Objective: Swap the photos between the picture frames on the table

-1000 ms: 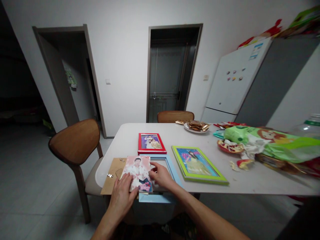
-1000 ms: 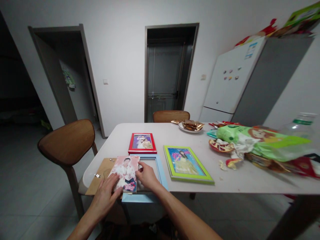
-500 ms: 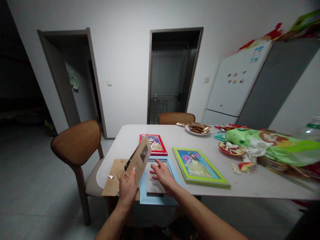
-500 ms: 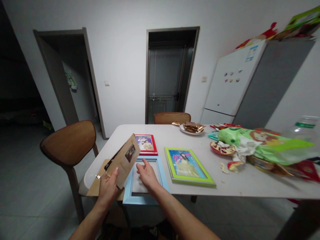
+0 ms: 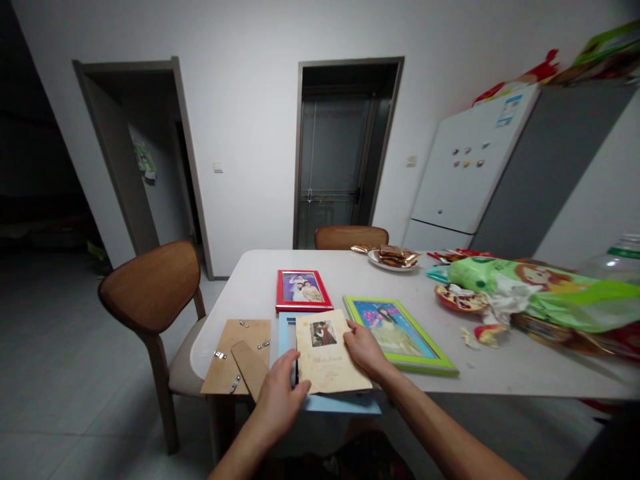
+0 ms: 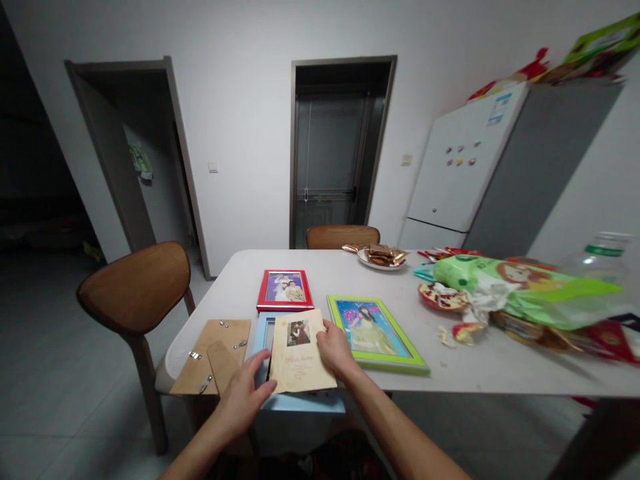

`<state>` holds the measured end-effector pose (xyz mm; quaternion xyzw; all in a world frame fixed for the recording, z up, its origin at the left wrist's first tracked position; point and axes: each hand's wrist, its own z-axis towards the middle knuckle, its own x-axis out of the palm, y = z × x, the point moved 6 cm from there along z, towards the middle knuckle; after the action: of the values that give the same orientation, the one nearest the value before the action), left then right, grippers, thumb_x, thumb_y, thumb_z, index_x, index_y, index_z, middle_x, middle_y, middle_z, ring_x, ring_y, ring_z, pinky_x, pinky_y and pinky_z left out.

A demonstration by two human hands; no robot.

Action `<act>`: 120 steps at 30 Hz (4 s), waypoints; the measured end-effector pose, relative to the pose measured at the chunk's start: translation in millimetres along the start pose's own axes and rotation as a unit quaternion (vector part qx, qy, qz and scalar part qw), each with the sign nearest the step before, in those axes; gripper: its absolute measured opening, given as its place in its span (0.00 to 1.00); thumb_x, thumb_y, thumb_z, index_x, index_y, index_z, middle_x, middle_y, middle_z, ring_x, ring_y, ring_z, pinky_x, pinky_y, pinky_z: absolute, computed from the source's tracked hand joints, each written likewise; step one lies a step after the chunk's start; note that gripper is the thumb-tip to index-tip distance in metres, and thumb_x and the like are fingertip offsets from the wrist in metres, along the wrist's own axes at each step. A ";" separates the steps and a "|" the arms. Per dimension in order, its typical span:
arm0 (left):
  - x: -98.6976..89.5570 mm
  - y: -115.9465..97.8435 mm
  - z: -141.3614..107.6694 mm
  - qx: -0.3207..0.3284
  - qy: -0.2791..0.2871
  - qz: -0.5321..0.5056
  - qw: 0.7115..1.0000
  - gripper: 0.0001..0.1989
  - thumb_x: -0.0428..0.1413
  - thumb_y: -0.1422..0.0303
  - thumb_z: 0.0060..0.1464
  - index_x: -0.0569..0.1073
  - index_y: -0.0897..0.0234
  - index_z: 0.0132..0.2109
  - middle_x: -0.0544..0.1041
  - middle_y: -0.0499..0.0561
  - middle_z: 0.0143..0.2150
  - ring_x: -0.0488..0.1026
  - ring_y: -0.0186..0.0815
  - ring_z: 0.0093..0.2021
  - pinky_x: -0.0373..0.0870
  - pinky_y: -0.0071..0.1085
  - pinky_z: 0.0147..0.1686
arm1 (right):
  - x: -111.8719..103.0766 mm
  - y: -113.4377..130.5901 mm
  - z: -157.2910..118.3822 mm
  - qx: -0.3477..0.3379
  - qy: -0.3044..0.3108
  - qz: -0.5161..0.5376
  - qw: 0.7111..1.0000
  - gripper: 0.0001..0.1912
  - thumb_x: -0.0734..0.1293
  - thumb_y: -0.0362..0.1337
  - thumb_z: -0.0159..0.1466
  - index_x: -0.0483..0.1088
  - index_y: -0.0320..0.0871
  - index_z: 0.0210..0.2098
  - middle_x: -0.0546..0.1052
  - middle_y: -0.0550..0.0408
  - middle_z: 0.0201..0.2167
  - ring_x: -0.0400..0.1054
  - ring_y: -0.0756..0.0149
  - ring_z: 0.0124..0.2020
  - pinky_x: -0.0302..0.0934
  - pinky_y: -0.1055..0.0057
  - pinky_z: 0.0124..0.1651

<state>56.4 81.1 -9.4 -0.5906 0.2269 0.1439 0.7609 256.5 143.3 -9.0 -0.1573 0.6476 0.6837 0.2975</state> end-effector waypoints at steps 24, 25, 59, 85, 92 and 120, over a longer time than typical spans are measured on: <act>-24.5 8.5 -16.4 0.081 0.035 0.130 0.988 0.25 0.53 0.70 0.42 0.65 0.62 0.51 0.61 0.57 0.56 0.56 0.42 0.57 0.52 0.43 0.55 | 14.1 35.4 -18.3 -0.108 -0.017 -0.277 0.955 0.26 0.61 0.39 0.54 0.56 0.42 0.53 0.67 0.47 0.40 0.63 0.62 0.40 0.54 0.70 0.39; -36.9 15.4 -17.5 0.070 0.030 0.153 0.985 0.27 0.53 0.70 0.40 0.63 0.62 0.52 0.59 0.57 0.58 0.54 0.42 0.58 0.51 0.42 0.55 | 20.5 43.5 -22.3 -0.140 0.000 -0.251 0.958 0.23 0.60 0.38 0.55 0.59 0.41 0.51 0.67 0.47 0.40 0.62 0.63 0.41 0.54 0.71 0.41; 21.2 -22.9 -1.0 0.089 0.120 0.238 0.960 0.26 0.56 0.68 0.43 0.62 0.70 0.52 0.58 0.62 0.58 0.53 0.43 0.58 0.50 0.39 0.56 | -16.8 19.8 -90.8 -0.240 0.032 -0.111 0.964 0.20 0.59 0.34 0.51 0.67 0.42 0.44 0.66 0.46 0.44 0.59 0.59 0.47 0.53 0.60 0.51; 24.0 -6.7 -2.6 0.114 0.118 0.234 0.958 0.26 0.60 0.62 0.39 0.65 0.68 0.46 0.60 0.63 0.56 0.54 0.45 0.58 0.45 0.47 0.56 | 3.8 13.8 -74.6 -0.250 0.032 -0.243 0.937 0.18 0.61 0.35 0.49 0.68 0.46 0.41 0.66 0.51 0.42 0.57 0.61 0.44 0.50 0.64 0.47; 24.2 -3.9 -1.5 0.121 0.095 0.221 0.963 0.22 0.62 0.63 0.35 0.67 0.65 0.40 0.65 0.58 0.53 0.58 0.45 0.55 0.46 0.48 0.55 | 9.0 26.1 -33.7 -0.214 -0.007 -0.316 0.924 0.18 0.55 0.34 0.56 0.66 0.41 0.45 0.67 0.47 0.40 0.58 0.61 0.41 0.51 0.66 0.42; 23.2 -1.5 -5.2 0.117 0.106 0.198 0.967 0.22 0.61 0.66 0.37 0.66 0.65 0.42 0.66 0.58 0.52 0.58 0.42 0.55 0.43 0.48 0.57 | 68.2 44.3 40.8 -0.160 0.022 -0.292 0.943 0.11 0.58 0.35 0.57 0.72 0.40 0.31 0.73 0.48 0.34 0.63 0.65 0.36 0.52 0.72 0.37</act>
<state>76.0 74.6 -21.1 -0.4526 0.4337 0.2009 0.7528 183.7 197.8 -10.3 -0.4004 0.4620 0.6574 0.4406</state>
